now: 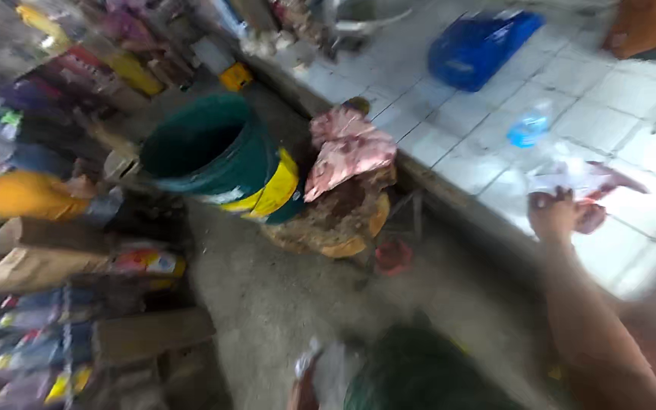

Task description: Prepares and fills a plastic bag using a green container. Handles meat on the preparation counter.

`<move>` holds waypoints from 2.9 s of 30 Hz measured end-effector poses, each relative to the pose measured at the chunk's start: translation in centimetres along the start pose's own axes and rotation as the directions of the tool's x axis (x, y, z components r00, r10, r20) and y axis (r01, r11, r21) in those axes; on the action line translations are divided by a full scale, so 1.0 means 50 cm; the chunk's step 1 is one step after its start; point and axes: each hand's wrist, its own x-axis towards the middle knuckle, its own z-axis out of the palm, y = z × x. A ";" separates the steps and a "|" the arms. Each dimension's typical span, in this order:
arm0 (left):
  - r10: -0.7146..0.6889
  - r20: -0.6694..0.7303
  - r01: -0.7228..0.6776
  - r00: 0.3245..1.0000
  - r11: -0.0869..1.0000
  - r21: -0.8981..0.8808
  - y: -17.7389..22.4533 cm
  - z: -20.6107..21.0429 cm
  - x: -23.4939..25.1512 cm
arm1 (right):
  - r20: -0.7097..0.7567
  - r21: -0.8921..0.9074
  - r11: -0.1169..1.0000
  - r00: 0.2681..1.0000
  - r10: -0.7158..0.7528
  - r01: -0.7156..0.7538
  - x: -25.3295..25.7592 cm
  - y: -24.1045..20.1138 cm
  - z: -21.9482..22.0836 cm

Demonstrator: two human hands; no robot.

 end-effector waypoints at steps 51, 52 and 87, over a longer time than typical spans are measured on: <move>0.468 0.281 -0.535 0.838 0.807 0.251 0.417 -0.049 0.228 | 0.655 0.431 0.809 0.477 -0.586 0.401 -0.258 -0.665 0.073; 0.453 0.231 -0.494 0.861 0.853 0.168 0.408 -0.049 0.231 | 0.575 0.543 0.795 0.569 -0.588 0.272 -0.229 -0.636 0.070; 0.540 0.442 -0.652 0.717 0.743 0.149 0.337 0.133 0.312 | 0.677 0.611 0.775 0.403 -0.616 0.161 -0.431 -0.560 0.240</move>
